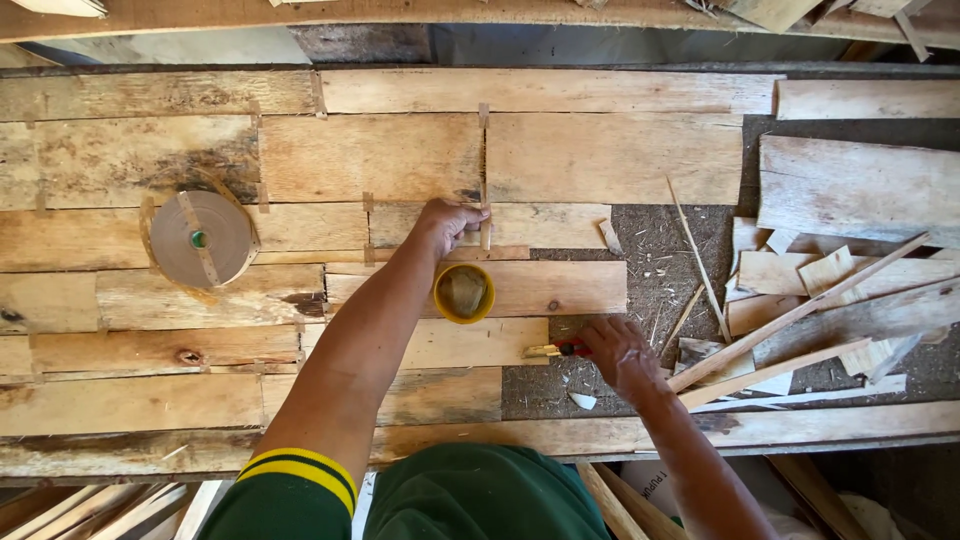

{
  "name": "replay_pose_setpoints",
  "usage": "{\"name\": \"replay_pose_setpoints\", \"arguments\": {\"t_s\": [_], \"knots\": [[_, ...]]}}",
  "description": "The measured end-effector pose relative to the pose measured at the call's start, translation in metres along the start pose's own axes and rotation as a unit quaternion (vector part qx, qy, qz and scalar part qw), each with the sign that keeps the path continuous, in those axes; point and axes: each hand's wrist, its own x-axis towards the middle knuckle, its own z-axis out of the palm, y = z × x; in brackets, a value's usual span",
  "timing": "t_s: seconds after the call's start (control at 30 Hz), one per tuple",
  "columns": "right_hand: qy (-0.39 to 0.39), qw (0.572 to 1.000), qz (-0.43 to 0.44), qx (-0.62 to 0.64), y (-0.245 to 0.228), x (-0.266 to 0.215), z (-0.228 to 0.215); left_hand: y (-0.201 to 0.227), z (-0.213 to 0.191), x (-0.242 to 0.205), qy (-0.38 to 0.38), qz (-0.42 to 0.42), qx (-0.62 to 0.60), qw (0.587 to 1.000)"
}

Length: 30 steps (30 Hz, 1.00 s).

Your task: Patching gaps in a wood veneer surface using small wood scraps and adhesive.

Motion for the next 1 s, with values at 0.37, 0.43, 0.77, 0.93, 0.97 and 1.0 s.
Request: {"name": "replay_pose_setpoints", "arguments": {"t_s": [0.37,0.43,0.77,0.93,0.97,1.0], "knots": [[0.072,0.994,0.026,0.077,0.041,0.039,-0.043,-0.017,-0.001,0.027,-0.017,0.007,-0.031,0.999],[0.063,0.988,0.075,0.119,0.046,0.061,-0.049,-0.023,-0.001,0.036,-0.026,0.012,-0.034,0.999],[0.095,0.987,0.11,-0.063,0.027,0.19,-0.056,-0.012,0.002,0.006,0.031,-0.025,-0.013,0.999],[0.133,0.987,0.066,-0.063,0.02,0.211,-0.056,-0.016,0.001,0.01,0.018,-0.014,-0.035,0.999],[0.136,0.987,0.057,-0.068,0.019,0.213,-0.056,-0.016,0.001,0.008,0.016,-0.011,-0.039,0.999],[0.139,0.987,0.048,-0.072,0.017,0.214,-0.056,-0.016,0.001,0.006,0.014,-0.008,-0.042,0.999]]}}
